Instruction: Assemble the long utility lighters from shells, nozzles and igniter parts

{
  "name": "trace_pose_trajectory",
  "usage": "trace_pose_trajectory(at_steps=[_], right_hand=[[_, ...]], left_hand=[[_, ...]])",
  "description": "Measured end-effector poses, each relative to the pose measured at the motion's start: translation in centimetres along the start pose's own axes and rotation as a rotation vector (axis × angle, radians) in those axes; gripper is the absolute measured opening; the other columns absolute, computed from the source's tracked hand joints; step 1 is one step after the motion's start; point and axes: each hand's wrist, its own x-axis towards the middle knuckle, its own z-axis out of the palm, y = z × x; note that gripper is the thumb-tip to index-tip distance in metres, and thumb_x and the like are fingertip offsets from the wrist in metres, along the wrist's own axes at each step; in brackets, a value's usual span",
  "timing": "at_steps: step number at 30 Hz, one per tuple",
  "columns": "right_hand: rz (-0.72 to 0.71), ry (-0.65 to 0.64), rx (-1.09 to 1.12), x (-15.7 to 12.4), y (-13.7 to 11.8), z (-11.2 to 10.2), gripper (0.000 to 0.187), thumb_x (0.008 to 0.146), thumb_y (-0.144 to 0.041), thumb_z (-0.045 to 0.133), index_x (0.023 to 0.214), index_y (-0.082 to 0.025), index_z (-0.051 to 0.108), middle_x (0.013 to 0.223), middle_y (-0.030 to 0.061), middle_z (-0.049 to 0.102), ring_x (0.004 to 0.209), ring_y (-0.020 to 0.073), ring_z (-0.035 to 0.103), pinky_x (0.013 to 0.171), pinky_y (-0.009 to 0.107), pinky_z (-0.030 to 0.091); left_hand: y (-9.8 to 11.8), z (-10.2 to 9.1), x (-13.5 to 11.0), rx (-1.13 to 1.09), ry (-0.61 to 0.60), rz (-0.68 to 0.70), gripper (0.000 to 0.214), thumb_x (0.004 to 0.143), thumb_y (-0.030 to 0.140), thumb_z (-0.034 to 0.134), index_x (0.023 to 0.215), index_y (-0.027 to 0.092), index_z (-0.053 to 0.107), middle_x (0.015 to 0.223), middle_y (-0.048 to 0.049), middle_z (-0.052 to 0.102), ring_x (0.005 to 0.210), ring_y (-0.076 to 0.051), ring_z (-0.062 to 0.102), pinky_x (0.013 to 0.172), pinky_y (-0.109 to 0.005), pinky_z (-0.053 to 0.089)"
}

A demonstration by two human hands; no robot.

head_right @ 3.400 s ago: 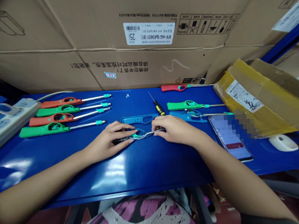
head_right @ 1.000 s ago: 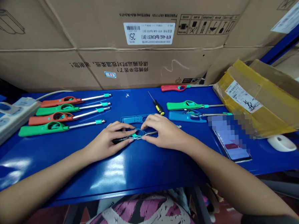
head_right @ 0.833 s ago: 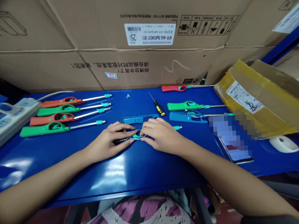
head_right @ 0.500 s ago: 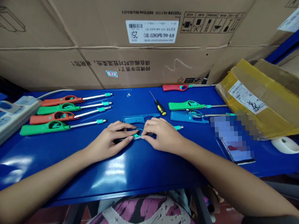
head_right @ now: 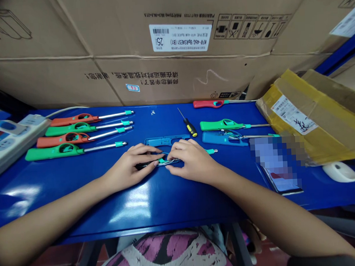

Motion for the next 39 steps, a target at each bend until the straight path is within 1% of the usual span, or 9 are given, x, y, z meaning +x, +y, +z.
trace_pose_trajectory(at_steps=[2,4,8,10,14,19,27,33,39], right_hand=[[-0.026,0.0,-0.051,0.04,-0.1,0.06,0.011,0.09,-0.032,0.07,0.093,-0.021,0.072,0.094,0.0029,0.071,0.092,0.0197,0.061,0.086,0.036,0.038],[-0.049,0.004,-0.081,0.13,-0.14,0.14,0.014,0.095,-0.032,0.066,0.089,-0.021,0.072,0.092,0.0033,0.071,0.091,0.0191,0.061,0.085,0.035,0.037],[-0.065,0.016,-0.082,0.26,-0.09,0.25,0.02,0.098,-0.032,0.062,0.084,-0.021,0.072,0.089,0.0026,0.071,0.087,0.0178,0.059,0.083,0.033,0.038],[-0.084,0.018,-0.128,0.26,-0.08,0.27,0.021,0.099,-0.031,0.06,0.086,-0.021,0.072,0.089,0.0034,0.071,0.086,0.0183,0.058,0.082,0.033,0.037],[-0.147,0.007,-0.253,0.24,-0.07,0.21,0.025,0.102,-0.032,0.053,0.091,-0.018,0.072,0.091,0.0065,0.072,0.087,0.0206,0.059,0.081,0.036,0.036],[-0.183,0.005,-0.3,0.25,-0.02,0.24,0.025,0.1,-0.036,0.057,0.094,-0.017,0.072,0.092,0.0075,0.071,0.089,0.0222,0.059,0.081,0.036,0.036],[-0.13,0.038,-0.229,0.39,-0.09,0.62,0.027,0.101,-0.034,0.056,0.084,-0.019,0.071,0.084,0.0047,0.07,0.086,0.02,0.057,0.078,0.035,0.036],[0.01,0.008,0.05,0.39,-0.2,0.56,0.012,0.094,-0.022,0.064,0.084,-0.02,0.07,0.089,0.0026,0.07,0.092,0.019,0.06,0.087,0.035,0.039],[0.034,-0.01,0.079,0.42,-0.33,0.47,0.01,0.093,-0.017,0.063,0.085,-0.019,0.069,0.09,0.0032,0.069,0.092,0.02,0.06,0.087,0.038,0.041]], left_hand=[[0.14,0.02,-0.01,0.016,0.007,0.003,0.029,0.099,0.026,0.054,0.121,0.026,0.073,0.122,-0.0082,0.071,0.105,-0.023,0.064,0.093,-0.043,0.048],[0.24,0.09,-0.04,0.037,0.01,0.003,0.029,0.098,0.027,0.056,0.121,0.025,0.073,0.122,-0.0085,0.071,0.106,-0.024,0.064,0.094,-0.044,0.048],[0.28,0.3,-0.12,0.044,0.025,0.001,0.027,0.098,0.028,0.056,0.119,0.025,0.074,0.121,-0.0088,0.071,0.105,-0.024,0.064,0.093,-0.044,0.049],[0.24,0.4,-0.16,0.038,0.033,0.002,0.027,0.098,0.027,0.056,0.119,0.024,0.074,0.12,-0.009,0.071,0.104,-0.023,0.064,0.093,-0.044,0.049],[0.1,0.57,-0.21,0.021,0.048,0.006,0.027,0.095,0.03,0.063,0.12,0.022,0.073,0.12,-0.0089,0.071,0.104,-0.023,0.064,0.094,-0.043,0.05],[0.05,0.61,-0.19,0.033,0.05,0.013,0.026,0.097,0.031,0.062,0.12,0.023,0.073,0.119,-0.0085,0.072,0.105,-0.023,0.064,0.093,-0.043,0.05],[-0.07,0.61,-0.16,0.029,0.048,0.025,0.025,0.1,0.029,0.058,0.119,0.023,0.073,0.119,-0.0087,0.072,0.104,-0.023,0.064,0.092,-0.042,0.049],[0.1,0.66,-0.09,0.003,0.068,0.014,0.024,0.098,0.028,0.061,0.116,0.021,0.075,0.117,-0.0092,0.073,0.1,-0.023,0.066,0.09,-0.042,0.049],[0.19,0.77,0.06,-0.039,0.075,-0.023,0.023,0.095,0.027,0.064,0.114,0.022,0.076,0.116,-0.008,0.074,0.099,-0.022,0.067,0.091,-0.042,0.048]])
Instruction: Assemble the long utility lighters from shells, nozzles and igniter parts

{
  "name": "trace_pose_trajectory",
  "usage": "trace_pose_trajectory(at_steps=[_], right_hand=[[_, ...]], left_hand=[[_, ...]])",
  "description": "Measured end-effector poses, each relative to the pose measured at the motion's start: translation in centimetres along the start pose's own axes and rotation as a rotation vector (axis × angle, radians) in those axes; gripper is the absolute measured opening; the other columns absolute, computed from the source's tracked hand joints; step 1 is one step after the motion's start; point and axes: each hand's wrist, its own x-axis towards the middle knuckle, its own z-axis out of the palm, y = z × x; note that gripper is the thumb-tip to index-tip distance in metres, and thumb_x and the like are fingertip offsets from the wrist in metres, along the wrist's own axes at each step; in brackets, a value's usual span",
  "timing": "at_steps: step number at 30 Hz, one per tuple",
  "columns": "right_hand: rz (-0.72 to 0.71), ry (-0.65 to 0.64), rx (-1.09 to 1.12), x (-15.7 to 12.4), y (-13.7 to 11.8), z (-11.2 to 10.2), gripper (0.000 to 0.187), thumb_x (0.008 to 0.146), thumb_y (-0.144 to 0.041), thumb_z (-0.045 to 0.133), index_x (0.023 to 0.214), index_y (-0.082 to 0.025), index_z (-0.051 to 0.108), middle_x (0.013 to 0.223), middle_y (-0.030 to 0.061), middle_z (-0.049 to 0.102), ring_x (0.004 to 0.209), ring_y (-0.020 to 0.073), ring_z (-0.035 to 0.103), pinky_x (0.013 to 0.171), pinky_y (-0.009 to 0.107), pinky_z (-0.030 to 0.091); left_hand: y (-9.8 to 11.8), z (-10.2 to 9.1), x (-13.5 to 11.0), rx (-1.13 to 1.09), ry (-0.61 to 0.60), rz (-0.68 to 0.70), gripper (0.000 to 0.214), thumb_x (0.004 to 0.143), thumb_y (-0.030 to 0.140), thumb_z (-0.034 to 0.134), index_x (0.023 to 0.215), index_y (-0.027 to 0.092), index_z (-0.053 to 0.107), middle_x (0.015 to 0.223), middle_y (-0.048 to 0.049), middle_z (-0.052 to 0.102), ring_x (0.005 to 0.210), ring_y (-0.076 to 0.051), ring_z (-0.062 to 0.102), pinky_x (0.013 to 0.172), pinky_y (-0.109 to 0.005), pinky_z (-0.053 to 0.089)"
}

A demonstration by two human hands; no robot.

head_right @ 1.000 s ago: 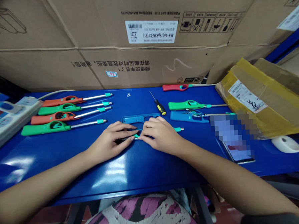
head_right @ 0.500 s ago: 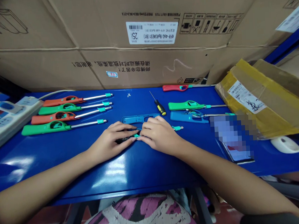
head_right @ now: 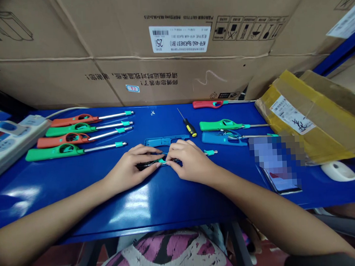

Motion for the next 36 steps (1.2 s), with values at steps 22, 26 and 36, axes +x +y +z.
trace_pose_trajectory(at_steps=[22,26,36], right_hand=[[0.118,-0.017,0.291,0.03,0.76,-0.4,0.019,0.086,-0.009,0.061,0.093,-0.019,0.075,0.094,0.0049,0.068,0.089,0.0172,0.065,0.083,0.034,0.052],[0.154,-0.015,0.363,0.22,0.72,-0.42,0.017,0.083,-0.009,0.062,0.09,-0.019,0.074,0.092,0.0044,0.067,0.087,0.0168,0.066,0.082,0.032,0.053],[-0.033,0.059,0.14,-0.06,0.72,-0.49,0.014,0.086,-0.014,0.063,0.094,-0.021,0.073,0.095,0.0049,0.066,0.094,0.0194,0.061,0.086,0.036,0.048]], left_hand=[[0.32,-0.45,0.27,-0.08,-0.034,-0.085,0.032,0.088,0.016,0.059,0.114,0.024,0.076,0.117,-0.0079,0.072,0.103,-0.024,0.067,0.095,-0.047,0.049],[0.38,-0.38,0.31,-0.077,-0.033,-0.095,0.034,0.086,0.015,0.059,0.114,0.024,0.076,0.117,-0.0077,0.072,0.104,-0.025,0.067,0.096,-0.048,0.048],[0.45,-0.42,0.3,-0.081,-0.024,-0.107,0.034,0.085,0.014,0.06,0.113,0.026,0.076,0.116,-0.0064,0.073,0.103,-0.024,0.067,0.096,-0.046,0.048]])
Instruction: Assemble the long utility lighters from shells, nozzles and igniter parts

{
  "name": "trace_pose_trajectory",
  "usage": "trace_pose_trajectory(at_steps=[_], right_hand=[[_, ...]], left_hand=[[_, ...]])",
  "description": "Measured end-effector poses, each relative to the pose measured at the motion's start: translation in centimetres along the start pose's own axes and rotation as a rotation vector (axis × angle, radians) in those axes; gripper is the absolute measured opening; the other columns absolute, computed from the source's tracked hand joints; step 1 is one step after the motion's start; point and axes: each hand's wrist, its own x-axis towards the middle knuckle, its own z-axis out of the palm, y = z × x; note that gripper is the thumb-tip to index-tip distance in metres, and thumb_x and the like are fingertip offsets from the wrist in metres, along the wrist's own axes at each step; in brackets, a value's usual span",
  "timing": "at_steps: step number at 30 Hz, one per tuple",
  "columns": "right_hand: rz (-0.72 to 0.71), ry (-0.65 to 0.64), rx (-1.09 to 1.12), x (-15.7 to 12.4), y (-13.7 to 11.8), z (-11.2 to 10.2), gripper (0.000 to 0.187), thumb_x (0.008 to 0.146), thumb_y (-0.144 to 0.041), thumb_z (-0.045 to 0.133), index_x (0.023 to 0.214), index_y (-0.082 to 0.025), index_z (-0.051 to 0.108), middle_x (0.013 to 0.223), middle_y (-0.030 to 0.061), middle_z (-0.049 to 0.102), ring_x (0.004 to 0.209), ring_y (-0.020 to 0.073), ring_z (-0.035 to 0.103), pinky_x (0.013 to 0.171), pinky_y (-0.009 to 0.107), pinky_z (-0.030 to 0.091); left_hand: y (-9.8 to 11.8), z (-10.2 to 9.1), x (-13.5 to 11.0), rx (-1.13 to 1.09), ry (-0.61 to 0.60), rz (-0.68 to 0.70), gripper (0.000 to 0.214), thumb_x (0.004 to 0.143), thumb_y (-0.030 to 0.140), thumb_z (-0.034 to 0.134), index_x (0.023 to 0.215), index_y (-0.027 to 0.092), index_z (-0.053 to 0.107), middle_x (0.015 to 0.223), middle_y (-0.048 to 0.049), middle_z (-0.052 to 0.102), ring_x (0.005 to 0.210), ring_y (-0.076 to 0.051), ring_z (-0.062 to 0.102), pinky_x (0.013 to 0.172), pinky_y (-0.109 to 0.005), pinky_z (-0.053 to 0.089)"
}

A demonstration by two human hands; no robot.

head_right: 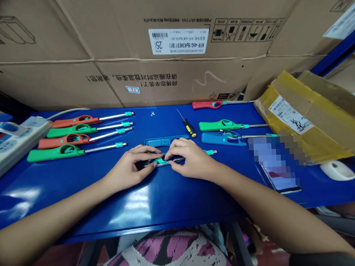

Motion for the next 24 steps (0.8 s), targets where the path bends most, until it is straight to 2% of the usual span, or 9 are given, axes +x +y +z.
trace_pose_trajectory(at_steps=[3,5,12,24], right_hand=[[-0.173,0.051,-0.199,-0.1,-0.3,-0.1,0.011,0.089,-0.019,0.063,0.09,-0.023,0.073,0.093,0.004,0.068,0.092,0.0196,0.059,0.087,0.038,0.043],[-0.22,0.061,-0.259,-0.1,-0.5,0.0,0.012,0.092,-0.021,0.062,0.088,-0.022,0.073,0.091,0.0035,0.069,0.088,0.0187,0.058,0.083,0.037,0.04],[-0.188,0.041,-0.269,-0.1,-0.8,0.1,0.017,0.093,-0.021,0.061,0.081,-0.023,0.072,0.084,0.0019,0.069,0.083,0.0172,0.057,0.08,0.035,0.036],[-0.188,0.004,-0.278,-0.3,-1.2,0.0,0.018,0.095,-0.021,0.06,0.083,-0.021,0.074,0.086,0.0023,0.072,0.083,0.0172,0.059,0.08,0.036,0.036]], left_hand=[[0.0,0.0,0.0,0.0,0.004,0.009,0.035,0.086,0.013,0.061,0.114,0.026,0.076,0.116,-0.0065,0.073,0.104,-0.024,0.067,0.097,-0.046,0.048],[0.0,0.0,0.0,0.001,0.001,0.015,0.035,0.086,0.013,0.061,0.115,0.027,0.076,0.117,-0.0062,0.073,0.104,-0.024,0.067,0.097,-0.047,0.047],[-0.1,0.1,-0.1,0.005,0.006,0.023,0.035,0.086,0.014,0.061,0.115,0.027,0.076,0.117,-0.0063,0.073,0.102,-0.024,0.067,0.095,-0.046,0.049],[-0.1,0.3,-0.1,0.018,0.032,0.045,0.028,0.09,0.02,0.061,0.113,0.027,0.076,0.115,-0.0061,0.073,0.103,-0.024,0.068,0.095,-0.046,0.047]])
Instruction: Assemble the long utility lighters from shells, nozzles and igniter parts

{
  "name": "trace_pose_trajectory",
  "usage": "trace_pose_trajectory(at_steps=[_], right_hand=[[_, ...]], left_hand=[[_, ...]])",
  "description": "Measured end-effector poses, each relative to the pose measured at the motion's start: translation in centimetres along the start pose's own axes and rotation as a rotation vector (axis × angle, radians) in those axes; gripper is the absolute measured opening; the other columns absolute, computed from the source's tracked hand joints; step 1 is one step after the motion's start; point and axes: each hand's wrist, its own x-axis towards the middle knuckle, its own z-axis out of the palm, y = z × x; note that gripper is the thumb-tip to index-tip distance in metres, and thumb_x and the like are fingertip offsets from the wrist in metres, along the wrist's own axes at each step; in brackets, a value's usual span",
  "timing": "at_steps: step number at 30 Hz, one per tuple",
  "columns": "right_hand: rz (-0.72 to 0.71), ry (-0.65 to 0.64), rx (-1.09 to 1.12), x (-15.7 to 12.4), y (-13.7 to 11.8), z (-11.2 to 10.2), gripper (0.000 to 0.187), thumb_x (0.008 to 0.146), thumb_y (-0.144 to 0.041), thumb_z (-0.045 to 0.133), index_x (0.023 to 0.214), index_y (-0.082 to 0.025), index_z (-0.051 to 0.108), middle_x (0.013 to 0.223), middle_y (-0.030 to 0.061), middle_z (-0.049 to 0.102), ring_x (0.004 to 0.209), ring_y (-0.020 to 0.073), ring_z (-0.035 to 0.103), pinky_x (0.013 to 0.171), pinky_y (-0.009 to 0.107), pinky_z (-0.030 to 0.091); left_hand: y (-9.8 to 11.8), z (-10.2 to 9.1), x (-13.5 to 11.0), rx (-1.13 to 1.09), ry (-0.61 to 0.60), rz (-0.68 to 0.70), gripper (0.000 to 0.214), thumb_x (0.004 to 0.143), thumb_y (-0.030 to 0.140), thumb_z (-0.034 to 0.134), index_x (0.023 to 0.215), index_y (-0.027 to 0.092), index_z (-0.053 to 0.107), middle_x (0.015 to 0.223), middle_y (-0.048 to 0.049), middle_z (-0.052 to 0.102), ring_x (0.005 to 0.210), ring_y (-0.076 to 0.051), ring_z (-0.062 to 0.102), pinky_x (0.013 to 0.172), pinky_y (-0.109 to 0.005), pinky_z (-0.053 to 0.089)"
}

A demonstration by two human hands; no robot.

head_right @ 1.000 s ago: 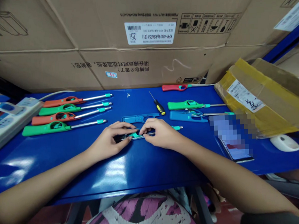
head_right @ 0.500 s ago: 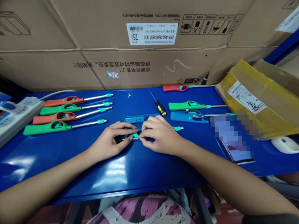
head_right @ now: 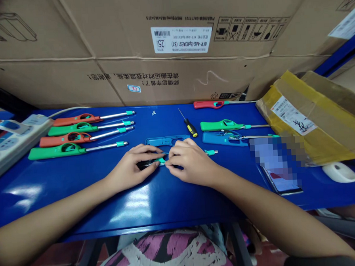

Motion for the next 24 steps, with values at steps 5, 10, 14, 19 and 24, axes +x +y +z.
trace_pose_trajectory(at_steps=[5,10,14,19,24], right_hand=[[-0.016,-0.003,-0.013,-0.1,0.5,-0.8,0.016,0.093,-0.022,0.061,0.082,-0.023,0.073,0.085,0.0018,0.073,0.083,0.0179,0.06,0.084,0.039,0.036],[-0.086,-0.08,-0.075,-0.1,0.7,-1.3,0.02,0.095,-0.022,0.057,0.083,-0.022,0.073,0.084,0.0025,0.073,0.083,0.0184,0.059,0.085,0.04,0.037],[-0.13,-0.143,-0.099,-0.1,0.7,-1.3,0.025,0.099,-0.023,0.052,0.085,-0.021,0.074,0.087,0.0045,0.073,0.085,0.0191,0.059,0.085,0.04,0.037],[-0.115,-0.083,-0.028,-0.2,1.1,-1.4,0.019,0.096,-0.024,0.057,0.089,-0.023,0.074,0.088,0.0023,0.074,0.085,0.0179,0.061,0.087,0.039,0.038],[-0.104,-0.039,-0.016,-0.3,1.2,-1.8,0.017,0.094,-0.022,0.059,0.087,-0.024,0.074,0.087,0.0018,0.074,0.085,0.0178,0.061,0.087,0.04,0.038]], left_hand=[[0.0,0.0,0.0,-0.01,-0.008,-0.02,0.029,0.089,0.019,0.061,0.114,0.027,0.076,0.116,-0.0062,0.073,0.103,-0.023,0.067,0.094,-0.045,0.049],[0.0,0.0,0.1,0.001,0.006,-0.019,0.028,0.089,0.019,0.062,0.112,0.026,0.076,0.114,-0.0061,0.074,0.1,-0.023,0.068,0.093,-0.045,0.05],[0.1,-0.1,0.0,0.001,0.015,0.018,0.03,0.09,0.018,0.061,0.115,0.026,0.074,0.116,-0.0068,0.073,0.104,-0.023,0.068,0.094,-0.043,0.05],[0.1,-0.5,-0.5,0.088,0.034,0.136,0.017,0.092,0.02,0.062,0.102,0.023,0.076,0.118,-0.0081,0.07,0.11,-0.022,0.065,0.1,-0.043,0.047],[0.0,-0.9,-0.7,0.258,0.018,0.271,0.016,0.092,0.025,0.065,0.104,0.026,0.076,0.114,-0.0064,0.072,0.096,-0.02,0.065,0.084,-0.036,0.05]])
